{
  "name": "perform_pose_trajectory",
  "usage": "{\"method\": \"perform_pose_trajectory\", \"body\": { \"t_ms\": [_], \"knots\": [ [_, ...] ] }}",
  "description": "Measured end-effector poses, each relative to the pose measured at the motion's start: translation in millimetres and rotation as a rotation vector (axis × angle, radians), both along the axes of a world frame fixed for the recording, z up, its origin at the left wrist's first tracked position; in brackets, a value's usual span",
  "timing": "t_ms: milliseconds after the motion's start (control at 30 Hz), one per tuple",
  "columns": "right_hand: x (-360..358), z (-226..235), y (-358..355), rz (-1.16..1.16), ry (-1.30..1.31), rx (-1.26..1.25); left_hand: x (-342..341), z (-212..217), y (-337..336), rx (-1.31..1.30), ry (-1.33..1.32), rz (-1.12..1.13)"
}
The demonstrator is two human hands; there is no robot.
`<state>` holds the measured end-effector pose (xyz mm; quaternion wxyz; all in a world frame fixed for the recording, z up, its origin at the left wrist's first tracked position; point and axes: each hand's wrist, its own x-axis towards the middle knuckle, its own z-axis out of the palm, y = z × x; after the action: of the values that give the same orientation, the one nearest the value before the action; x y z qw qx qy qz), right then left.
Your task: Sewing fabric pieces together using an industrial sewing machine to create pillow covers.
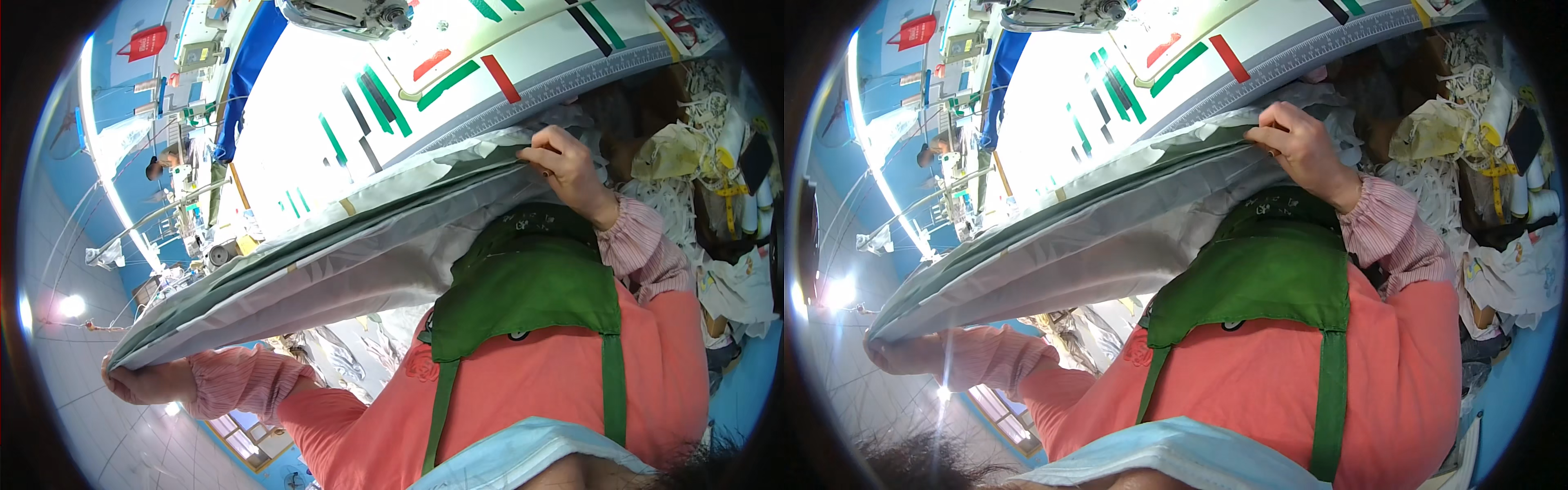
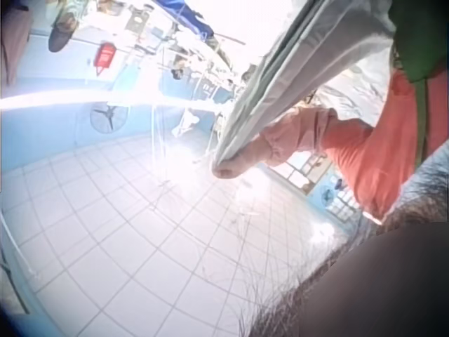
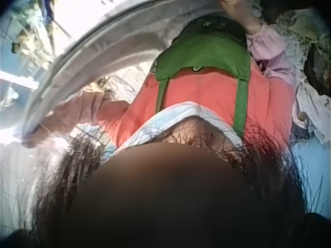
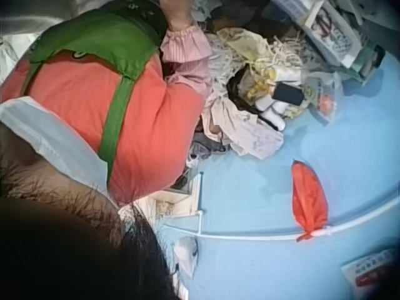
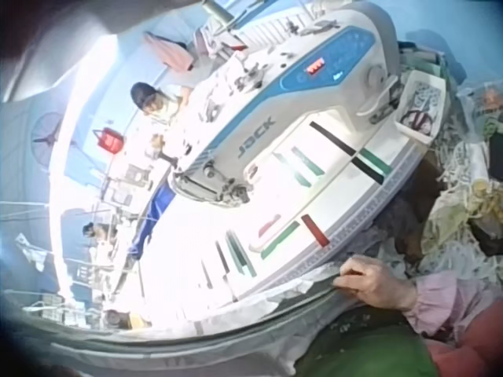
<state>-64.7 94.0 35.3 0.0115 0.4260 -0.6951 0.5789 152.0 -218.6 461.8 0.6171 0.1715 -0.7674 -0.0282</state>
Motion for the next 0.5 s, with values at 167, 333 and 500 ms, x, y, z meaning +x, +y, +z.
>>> {"method": "perform_pose_trajectory", "body": {
  "t_ms": [167, 333, 500],
  "knots": [
    [-7, 6, -10, 0.063, -0.164, 0.013, 1, -1, 18, -0.08, 0.028, 0.03],
    [-13, -1, -13, 0.06, -0.262, -0.056, 25, 5, 11, -0.276, -0.095, 0.216],
    [-29, 4, 15, 0.064, -0.429, 0.001, 33, -26, 4, -0.003, 0.058, 0.113]
  ]
}}
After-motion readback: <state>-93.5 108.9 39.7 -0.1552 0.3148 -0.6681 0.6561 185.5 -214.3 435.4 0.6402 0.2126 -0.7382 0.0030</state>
